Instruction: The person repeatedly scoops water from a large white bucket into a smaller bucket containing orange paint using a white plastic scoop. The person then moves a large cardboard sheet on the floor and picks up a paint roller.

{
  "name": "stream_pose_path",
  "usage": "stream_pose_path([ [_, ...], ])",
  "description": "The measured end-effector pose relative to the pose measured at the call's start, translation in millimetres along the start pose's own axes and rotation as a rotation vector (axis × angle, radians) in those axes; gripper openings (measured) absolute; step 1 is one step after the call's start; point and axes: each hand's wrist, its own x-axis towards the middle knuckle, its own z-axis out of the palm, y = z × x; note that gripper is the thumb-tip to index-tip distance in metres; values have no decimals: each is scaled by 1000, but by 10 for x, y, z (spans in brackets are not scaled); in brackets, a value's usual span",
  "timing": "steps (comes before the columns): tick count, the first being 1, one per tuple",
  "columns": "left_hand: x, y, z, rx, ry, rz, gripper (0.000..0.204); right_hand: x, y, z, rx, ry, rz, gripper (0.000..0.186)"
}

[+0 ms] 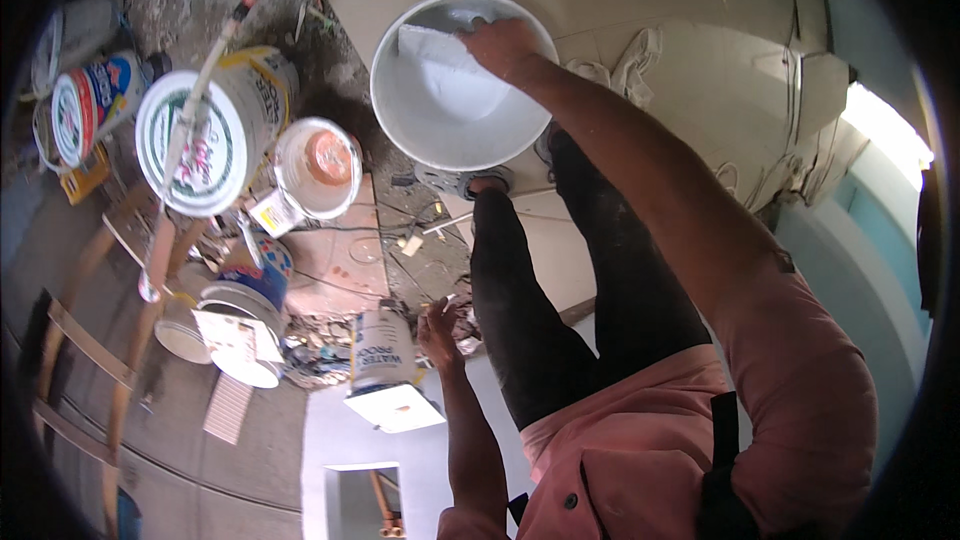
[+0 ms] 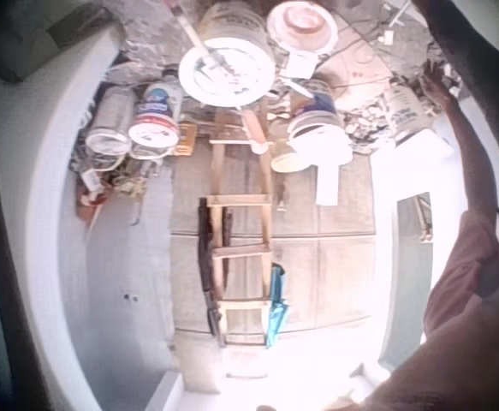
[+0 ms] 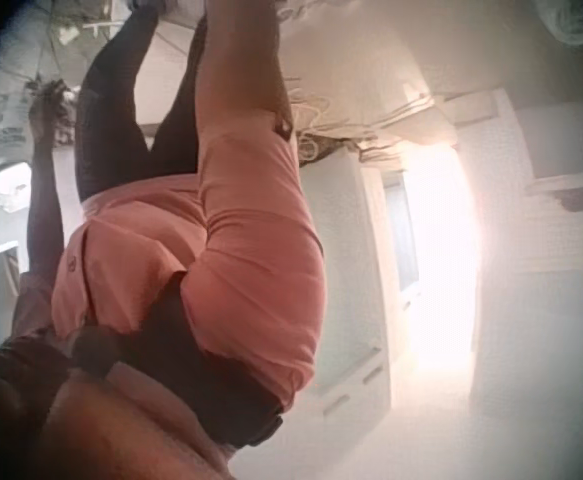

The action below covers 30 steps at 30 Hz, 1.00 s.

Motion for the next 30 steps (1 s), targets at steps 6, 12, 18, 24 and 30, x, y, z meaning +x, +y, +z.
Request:
stream_pose_path([
  [6, -206, 391, -66, 224, -49, 22, 37, -652, -16, 26, 350, 277, 97, 34],
  [12, -665, 657, 48, 300, -65, 98, 34, -2129, 697, -242, 707, 56, 359, 31],
  [18, -1095, 1007, 598, 307, -41, 53, 46, -3531, 1828, -199, 800, 74, 614, 17],
  [24, -1240, 1633, 2102, 570, -140, 186, 44, -4830, 2705, -176, 870, 112, 971, 23],
  [30, -1026, 2482, 3538, 803, -524, 422, 51, -5461, 2872, -169, 1004, 166, 1322, 35],
])
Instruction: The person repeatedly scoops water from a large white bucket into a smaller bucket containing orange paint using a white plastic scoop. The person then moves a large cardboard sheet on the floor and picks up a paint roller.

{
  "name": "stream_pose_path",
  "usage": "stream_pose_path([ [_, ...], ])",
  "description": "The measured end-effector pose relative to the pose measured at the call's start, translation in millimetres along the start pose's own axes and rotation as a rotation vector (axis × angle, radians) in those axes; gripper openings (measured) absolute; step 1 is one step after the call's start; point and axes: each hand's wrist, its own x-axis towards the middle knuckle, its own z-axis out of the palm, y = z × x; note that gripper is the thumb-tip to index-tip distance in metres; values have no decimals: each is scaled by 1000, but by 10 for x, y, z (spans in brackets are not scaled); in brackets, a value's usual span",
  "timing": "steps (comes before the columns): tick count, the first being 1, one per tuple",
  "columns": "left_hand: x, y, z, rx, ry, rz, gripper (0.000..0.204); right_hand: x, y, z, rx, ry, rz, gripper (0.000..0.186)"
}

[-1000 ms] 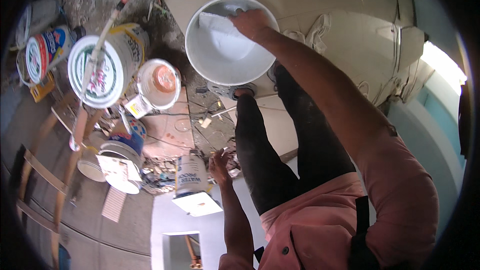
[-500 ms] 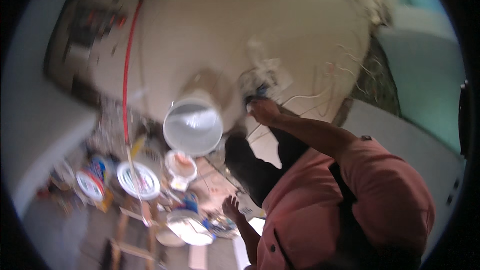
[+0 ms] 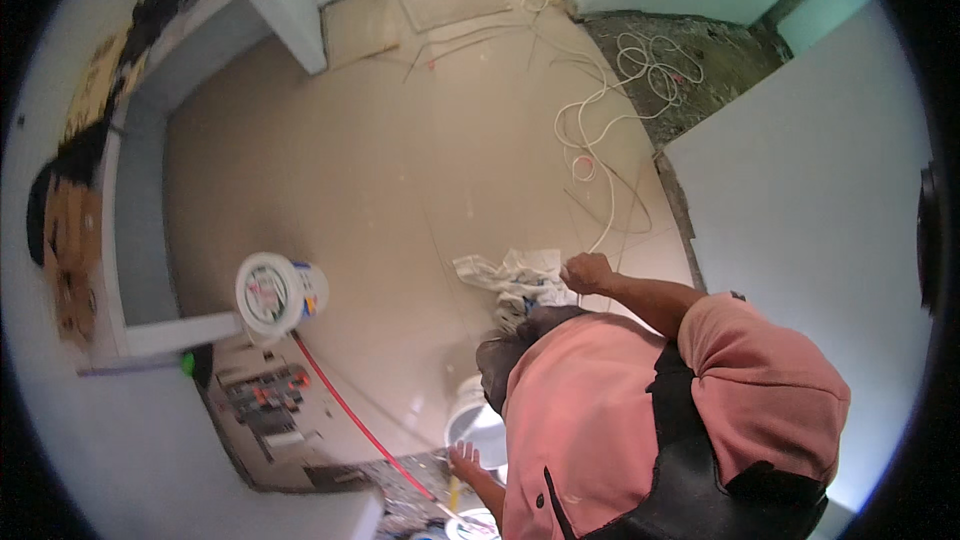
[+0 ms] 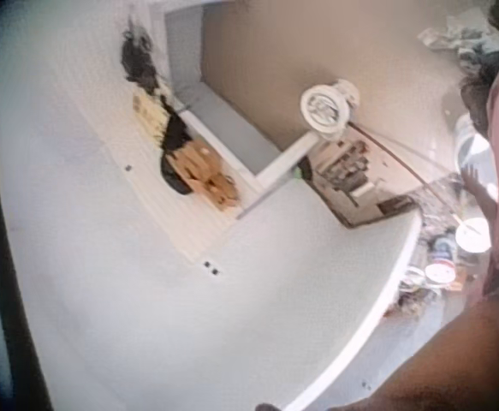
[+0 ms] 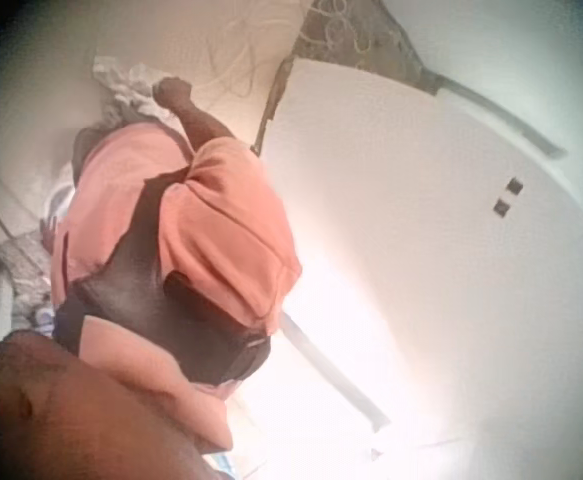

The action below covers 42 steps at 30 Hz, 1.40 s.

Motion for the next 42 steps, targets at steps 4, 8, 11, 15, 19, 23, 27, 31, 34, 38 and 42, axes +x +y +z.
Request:
stream_pose_path([
  [4, 229, 1083, 343, 80, 6, 26, 48, 18, 5, -112, 21, 2, 118, 33],
  [8, 794, 1670, 551, 267, -115, 8, 49, 231, -17, -183, 20, 47, 240, 26],
  [11, 1140, 2121, 835, 399, -271, 36, 39, 406, 95, -126, 64, 40, 450, 30],
  [15, 1904, 2755, 964, 491, -249, -6, 40, 579, -337, -514, 173, 0, 610, 38],
  [19, 2630, 3589, 1389, 572, -282, 100, 41, 800, -586, -650, 238, 144, 589, 38],
  [23, 3611, 4447, 2039, 461, -295, 246, 39, 1003, -974, -882, 273, 156, 617, 34],
  [27, 3124, 5326, 3524, 446, -395, 183, 33, 1159, -985, -766, 261, 103, 593, 30],
  [31, 3424, 5581, 4629, 557, -607, 318, 26, 1598, -1062, -977, 541, 32, 909, 30],
  [34, 3009, 5615, 5316, 821, -575, 397, 22, 1981, -934, -1125, 501, 65, 933, 30],
  [38, 2683, 5740, 5784, 966, -525, 266, 24, 2608, -663, -1707, 577, 84, 966, 28],
  [42, 2877, 5866, 6297, 925, -459, 208, 30, 3445, -186, -2327, 495, 244, 927, 26],
])
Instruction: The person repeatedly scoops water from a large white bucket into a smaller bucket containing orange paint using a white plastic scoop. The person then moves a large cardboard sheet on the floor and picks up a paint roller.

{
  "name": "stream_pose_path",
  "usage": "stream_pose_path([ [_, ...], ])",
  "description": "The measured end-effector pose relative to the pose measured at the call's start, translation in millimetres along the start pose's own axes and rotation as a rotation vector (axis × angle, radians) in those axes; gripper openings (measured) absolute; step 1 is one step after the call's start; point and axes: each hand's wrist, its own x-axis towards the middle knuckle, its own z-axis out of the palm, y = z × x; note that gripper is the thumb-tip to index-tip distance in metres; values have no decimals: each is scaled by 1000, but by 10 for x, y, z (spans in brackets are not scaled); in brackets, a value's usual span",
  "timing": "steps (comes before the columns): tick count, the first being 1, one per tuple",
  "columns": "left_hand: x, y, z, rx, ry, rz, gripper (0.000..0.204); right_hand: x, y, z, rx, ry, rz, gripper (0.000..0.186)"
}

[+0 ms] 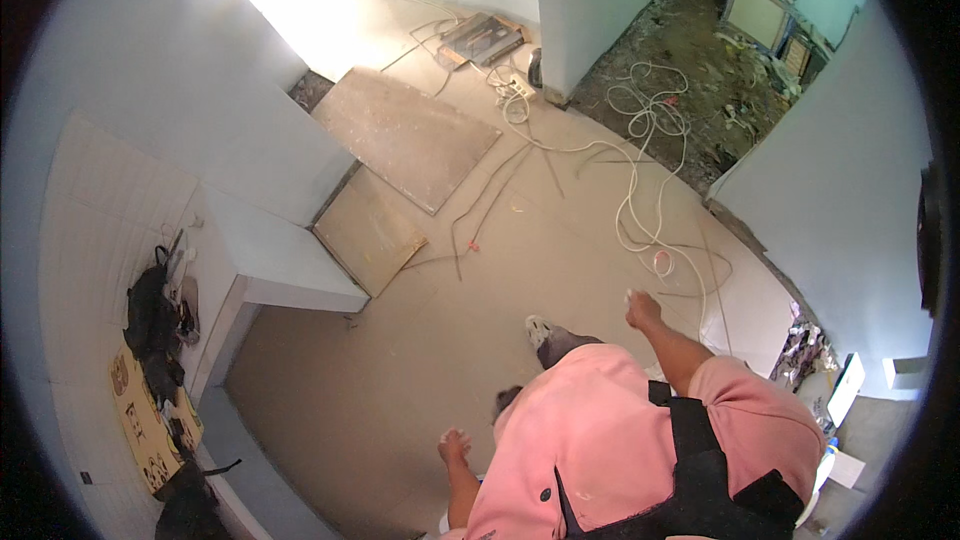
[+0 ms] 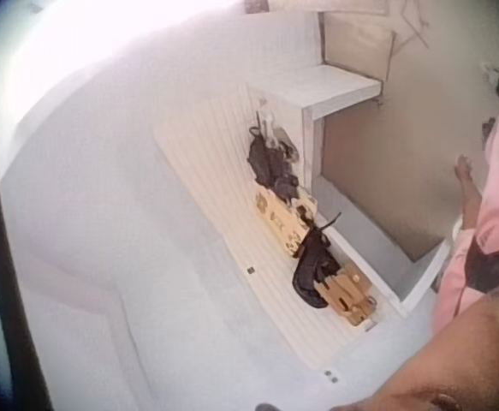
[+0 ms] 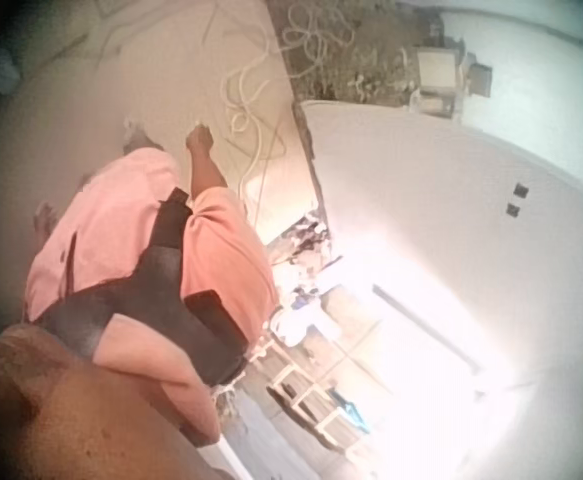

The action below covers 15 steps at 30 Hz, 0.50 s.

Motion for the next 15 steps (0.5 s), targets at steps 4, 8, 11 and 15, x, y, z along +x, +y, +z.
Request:
stream_pose_path([
  [4, 127, 598, 48, -92, 3, 1, 30, 740, -746, -687, 39, 38, 18, 28],
  [8, 631, 1026, 50, -3, -16, -40, 30, 1340, -1413, -1050, 101, 123, -18, 28],
  [11, 977, 1374, 19, 65, -57, -54, 30, 1520, -1773, -1103, 162, 120, 26, 27],
  [15, 1465, 2114, 191, 82, -82, -17, 30, 1521, -1915, -1084, 305, 74, 269, 29],
])
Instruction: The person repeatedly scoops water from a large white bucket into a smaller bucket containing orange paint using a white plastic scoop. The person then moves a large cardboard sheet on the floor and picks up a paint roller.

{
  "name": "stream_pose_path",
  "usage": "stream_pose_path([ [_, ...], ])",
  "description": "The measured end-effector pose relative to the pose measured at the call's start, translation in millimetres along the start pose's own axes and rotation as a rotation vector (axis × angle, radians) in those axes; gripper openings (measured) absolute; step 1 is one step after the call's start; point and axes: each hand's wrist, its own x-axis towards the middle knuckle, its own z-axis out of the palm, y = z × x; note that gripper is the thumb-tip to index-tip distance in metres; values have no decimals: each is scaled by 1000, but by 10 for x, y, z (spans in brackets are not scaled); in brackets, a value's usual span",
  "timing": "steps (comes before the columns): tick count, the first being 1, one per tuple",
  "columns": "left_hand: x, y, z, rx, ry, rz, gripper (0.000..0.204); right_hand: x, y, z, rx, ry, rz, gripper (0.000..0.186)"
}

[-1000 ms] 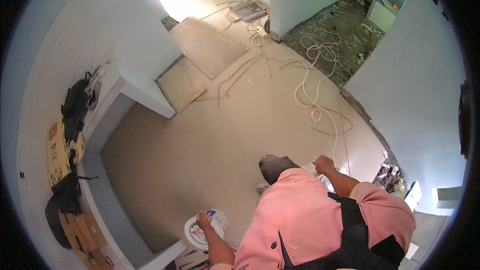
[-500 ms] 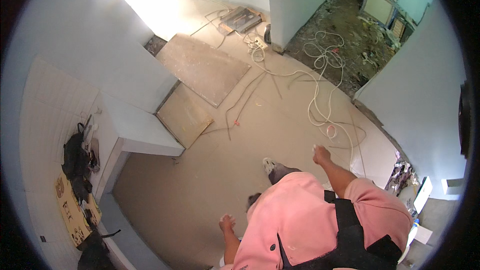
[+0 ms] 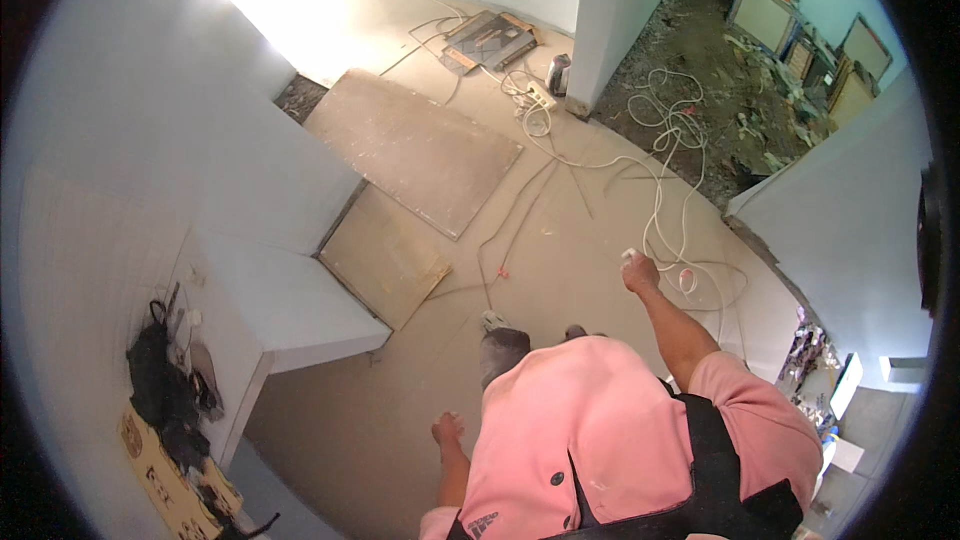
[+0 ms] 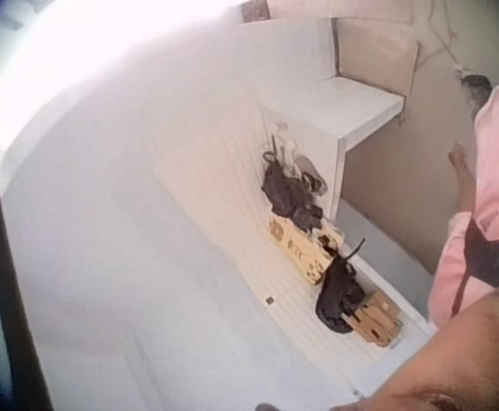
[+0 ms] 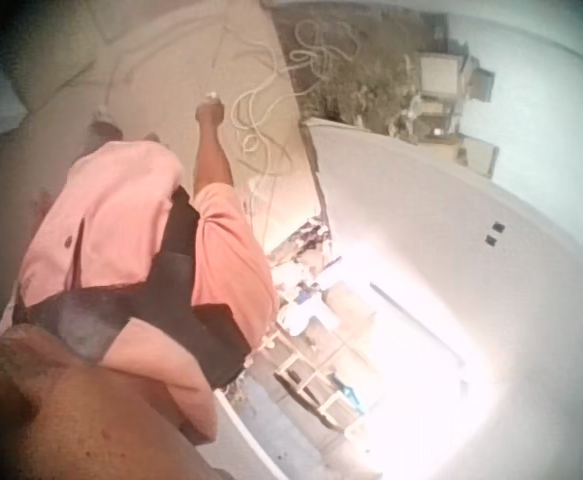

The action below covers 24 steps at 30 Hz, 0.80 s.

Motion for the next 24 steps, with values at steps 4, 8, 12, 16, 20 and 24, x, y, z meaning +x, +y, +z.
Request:
stream_pose_path([
  [4, 1111, 604, -126, -89, -141, 10, 31, 39, 247, 221, 56, 143, 192, 28],
  [8, 716, 2072, 81, 186, -20, 240, 32, -151, 170, 165, 8, 55, 260, 33],
  [12, 951, 2809, 431, 367, 14, 478, 34, -96, 208, 290, -2, 11, 238, 37],
  [16, 1043, 2997, 767, 217, 30, 322, 35, 412, 86, 441, -131, -75, 187, 38],
  [20, 911, 2995, 1315, 395, 42, 359, 37, 1341, -259, 228, -99, -150, 147, 39],
  [24, 545, 2990, 1561, 513, 143, 259, 39, 1979, -1002, -306, -300, -105, -69, 41],
])
